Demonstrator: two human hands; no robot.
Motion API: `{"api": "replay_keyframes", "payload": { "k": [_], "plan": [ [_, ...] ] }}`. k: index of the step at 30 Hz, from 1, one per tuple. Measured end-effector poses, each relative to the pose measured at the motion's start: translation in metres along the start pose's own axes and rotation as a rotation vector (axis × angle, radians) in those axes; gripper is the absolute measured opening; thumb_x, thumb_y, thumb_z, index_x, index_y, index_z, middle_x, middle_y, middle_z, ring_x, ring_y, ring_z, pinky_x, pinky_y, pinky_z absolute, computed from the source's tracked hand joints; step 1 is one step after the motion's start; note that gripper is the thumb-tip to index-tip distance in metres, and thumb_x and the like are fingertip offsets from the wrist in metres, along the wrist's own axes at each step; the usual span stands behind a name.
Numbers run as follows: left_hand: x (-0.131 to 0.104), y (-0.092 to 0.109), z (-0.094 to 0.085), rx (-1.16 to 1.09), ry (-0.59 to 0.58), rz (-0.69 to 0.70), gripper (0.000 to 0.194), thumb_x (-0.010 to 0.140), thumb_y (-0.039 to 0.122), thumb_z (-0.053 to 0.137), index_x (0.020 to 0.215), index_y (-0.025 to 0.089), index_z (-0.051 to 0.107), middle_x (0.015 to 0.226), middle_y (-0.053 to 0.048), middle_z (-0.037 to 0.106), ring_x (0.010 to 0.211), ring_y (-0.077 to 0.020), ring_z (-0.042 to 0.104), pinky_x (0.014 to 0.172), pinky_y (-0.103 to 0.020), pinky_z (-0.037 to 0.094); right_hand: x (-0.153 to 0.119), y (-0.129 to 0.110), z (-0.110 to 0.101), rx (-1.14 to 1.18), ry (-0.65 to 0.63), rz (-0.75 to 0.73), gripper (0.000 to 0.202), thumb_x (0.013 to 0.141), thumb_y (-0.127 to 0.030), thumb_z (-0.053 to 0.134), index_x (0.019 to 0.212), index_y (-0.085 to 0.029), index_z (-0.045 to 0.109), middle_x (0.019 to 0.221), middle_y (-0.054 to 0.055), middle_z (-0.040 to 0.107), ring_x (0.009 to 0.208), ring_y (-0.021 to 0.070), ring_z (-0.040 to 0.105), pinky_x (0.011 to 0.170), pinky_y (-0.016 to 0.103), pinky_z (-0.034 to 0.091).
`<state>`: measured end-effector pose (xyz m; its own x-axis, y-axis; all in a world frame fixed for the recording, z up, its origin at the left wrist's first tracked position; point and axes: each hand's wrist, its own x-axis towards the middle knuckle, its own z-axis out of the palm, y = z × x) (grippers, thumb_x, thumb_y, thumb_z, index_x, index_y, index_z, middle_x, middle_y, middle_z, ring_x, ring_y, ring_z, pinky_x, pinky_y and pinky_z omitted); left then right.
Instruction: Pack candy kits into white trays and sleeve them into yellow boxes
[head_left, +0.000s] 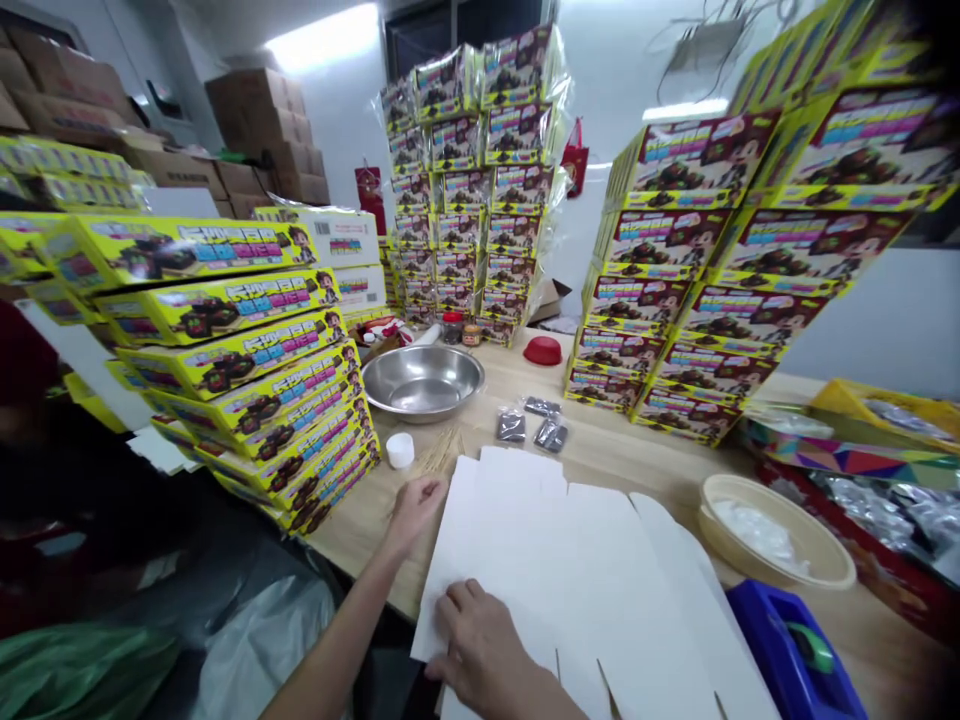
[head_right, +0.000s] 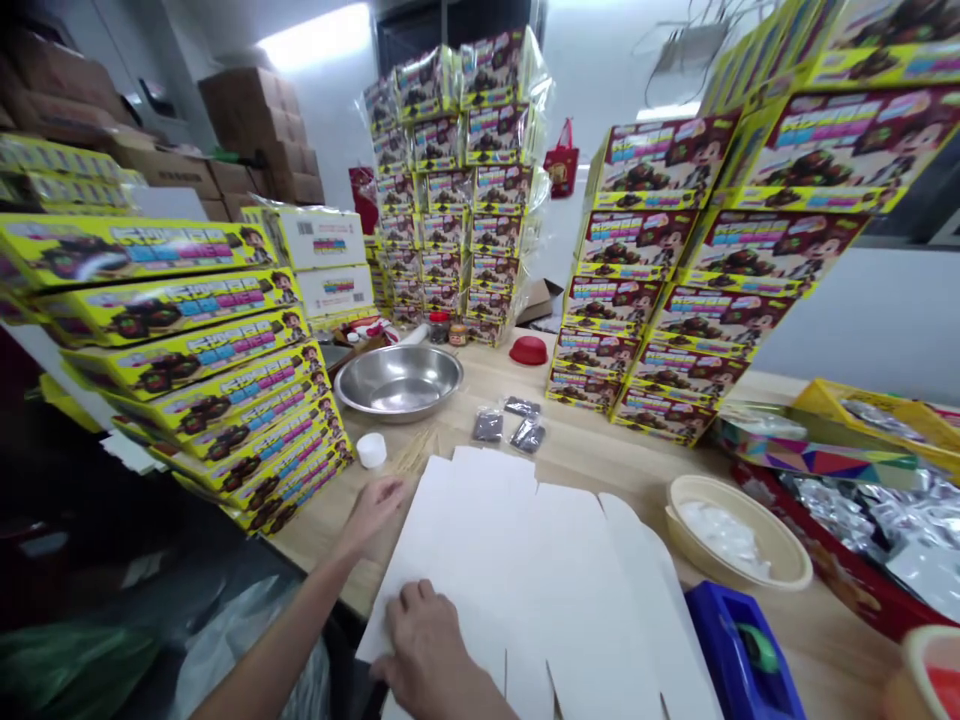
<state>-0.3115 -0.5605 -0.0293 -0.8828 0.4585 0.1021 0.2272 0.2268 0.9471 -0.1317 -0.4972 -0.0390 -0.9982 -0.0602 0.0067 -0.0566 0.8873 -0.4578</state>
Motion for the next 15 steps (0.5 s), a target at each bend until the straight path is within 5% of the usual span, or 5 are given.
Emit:
{"api": "replay_keyframes", "payload": {
  "k": [2, 4, 8, 12, 15],
  "plan": [
    [0.003, 0.000, 0.002, -0.001, 0.034, 0.012, 0.033, 0.074, 0.045, 0.057, 0.062, 0.015, 0.058, 0.058, 0.000, 0.053, 0.057, -0.0134, 0.049, 0.054, -0.023, 0.035, -0.007, 0.017, -0.005, 0.335, 0.078, 0.026, 0.020, 0.085, -0.034, 0.055, 0.083, -0.016, 0.064, 0.086, 0.008, 0.064, 0.083, 0.0237, 0.057, 0.074, 0.037, 0.046],
    [0.005, -0.001, 0.008, -0.048, 0.061, -0.025, 0.038, 0.074, 0.052, 0.056, 0.072, 0.014, 0.061, 0.063, -0.001, 0.056, 0.057, -0.0137, 0.051, 0.052, -0.023, 0.036, -0.017, 0.036, -0.010, 0.772, 0.166, 0.060, 0.033, 0.092, -0.037, 0.042, 0.082, -0.017, 0.066, 0.080, 0.006, 0.063, 0.078, 0.0201, 0.057, 0.074, 0.034, 0.045],
    [0.008, 0.002, 0.046, -0.277, -0.058, -0.216, 0.065, 0.073, 0.060, 0.058, 0.120, 0.015, 0.049, 0.078, -0.003, 0.061, 0.058, -0.0138, 0.056, 0.049, -0.022, 0.040, -0.036, 0.056, -0.011, 1.384, 0.232, 0.043, 0.038, 0.086, -0.049, 0.051, 0.101, -0.019, 0.068, 0.108, 0.010, 0.062, 0.095, 0.0232, 0.058, 0.085, 0.036, 0.043],
    [0.010, 0.013, 0.091, -0.424, -0.279, -0.289, 0.100, 0.064, 0.041, 0.075, 0.143, 0.014, 0.019, 0.072, 0.000, 0.060, 0.061, -0.0156, 0.058, 0.053, -0.023, 0.043, -0.057, 0.058, -0.021, 1.186, 0.102, -0.020, 0.033, 0.076, -0.043, 0.068, 0.101, -0.022, 0.069, 0.118, 0.009, 0.060, 0.109, 0.0259, 0.054, 0.095, 0.040, 0.039],
    [0.015, 0.019, 0.093, -0.381, -0.258, -0.307, 0.112, 0.054, 0.019, 0.079, 0.145, 0.014, 0.016, 0.065, 0.003, 0.059, 0.056, -0.0155, 0.056, 0.051, -0.023, 0.043, -0.082, 0.082, -0.066, 0.938, 0.037, 0.015, 0.051, 0.068, -0.036, 0.076, 0.116, -0.028, 0.063, 0.127, 0.007, 0.056, 0.119, 0.0266, 0.048, 0.104, 0.043, 0.033]
  ]
}}
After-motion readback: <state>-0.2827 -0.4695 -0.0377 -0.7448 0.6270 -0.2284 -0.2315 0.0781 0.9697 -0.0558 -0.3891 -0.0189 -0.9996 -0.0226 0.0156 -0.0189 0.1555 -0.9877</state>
